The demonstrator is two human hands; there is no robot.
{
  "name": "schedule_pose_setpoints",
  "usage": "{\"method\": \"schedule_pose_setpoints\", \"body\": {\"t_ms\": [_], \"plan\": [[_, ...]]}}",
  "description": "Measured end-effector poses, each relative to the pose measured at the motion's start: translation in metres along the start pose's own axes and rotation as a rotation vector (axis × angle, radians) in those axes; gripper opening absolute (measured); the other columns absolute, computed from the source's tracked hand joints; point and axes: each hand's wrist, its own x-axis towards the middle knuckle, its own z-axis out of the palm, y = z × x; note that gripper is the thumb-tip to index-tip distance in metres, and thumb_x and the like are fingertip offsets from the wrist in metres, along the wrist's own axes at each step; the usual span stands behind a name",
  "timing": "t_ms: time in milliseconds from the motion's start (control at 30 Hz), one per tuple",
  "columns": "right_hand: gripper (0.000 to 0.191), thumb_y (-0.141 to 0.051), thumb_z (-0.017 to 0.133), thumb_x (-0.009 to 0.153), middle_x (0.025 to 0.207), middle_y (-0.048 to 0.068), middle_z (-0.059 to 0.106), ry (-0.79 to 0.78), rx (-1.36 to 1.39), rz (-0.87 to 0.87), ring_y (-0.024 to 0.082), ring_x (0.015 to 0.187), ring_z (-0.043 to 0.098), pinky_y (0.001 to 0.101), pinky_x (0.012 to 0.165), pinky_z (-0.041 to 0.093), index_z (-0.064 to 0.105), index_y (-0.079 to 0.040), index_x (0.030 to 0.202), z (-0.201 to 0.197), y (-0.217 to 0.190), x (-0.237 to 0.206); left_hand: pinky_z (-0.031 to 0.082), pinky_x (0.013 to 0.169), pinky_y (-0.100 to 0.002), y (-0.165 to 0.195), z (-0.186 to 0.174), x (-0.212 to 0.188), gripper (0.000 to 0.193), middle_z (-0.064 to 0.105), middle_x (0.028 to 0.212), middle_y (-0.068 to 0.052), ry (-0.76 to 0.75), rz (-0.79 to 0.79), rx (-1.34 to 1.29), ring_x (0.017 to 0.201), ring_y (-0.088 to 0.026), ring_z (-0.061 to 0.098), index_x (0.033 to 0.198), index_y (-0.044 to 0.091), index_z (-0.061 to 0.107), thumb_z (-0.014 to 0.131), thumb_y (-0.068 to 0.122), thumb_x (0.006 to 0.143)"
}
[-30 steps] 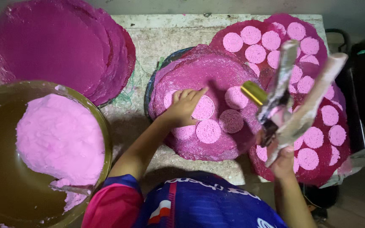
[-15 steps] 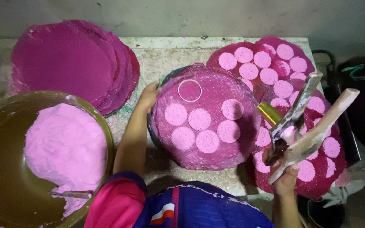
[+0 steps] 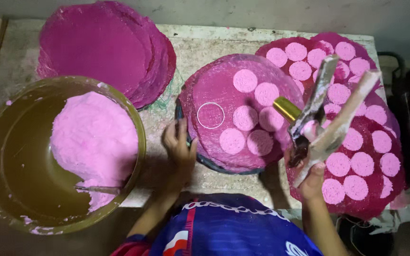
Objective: The person scoops pink dough from a large basin into a cylindrical mold on a hand press, presses the lever to extrude a round dough disc onto a tray, then places the disc in rows on round trays to dry. They repeat the cycle, occasionally repositioning trays and clearing excess dough from the press by hand.
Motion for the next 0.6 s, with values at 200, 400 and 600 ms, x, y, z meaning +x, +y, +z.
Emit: {"method": "schedule_pose_setpoints", "body": {"t_ms": [200,400,600], "plan": [[0.090,-0.084,0.056,0.089,0.112,0.006,0.055,-0.099,0.024,-0.033,0.021,0.099,0.052,0.0378,0.085,0.041,0.052,-0.004,0.131,0.021,-0.002,-0.010,0.017,0.117,-0.066,0.003,0.022,0.030,0.016,0.055,0.139,-0.006,-0.367,0.158,0.156,0.140,-0.036,0.039,0.099,0.017,0.076,0.077,0.020,0.084],[0.088,-0.083,0.054,0.087,0.110,0.006,0.057,-0.110,-0.053,0.004,0.020,0.095,0.053,0.0381,0.082,0.043,0.052,-0.006,0.131,0.009,-0.001,-0.020,0.018,0.121,-0.063,0.007,0.032,0.009,0.019,0.055,0.139,-0.006,-0.436,0.149,0.104,0.143,-0.031,0.041,0.107,0.016,0.076,0.074,0.021,0.089],[0.084,-0.079,0.036,0.094,0.092,0.004,0.063,-0.421,-0.460,0.125,0.017,0.081,0.058,0.0330,0.071,0.049,0.062,-0.003,0.121,0.010,-0.018,0.013,0.024,0.122,-0.052,0.015,0.021,0.055,0.071,0.043,0.158,-0.016,-0.343,0.074,-0.233,0.147,-0.035,0.038,0.154,0.004,0.043,0.068,0.032,0.094]]}}
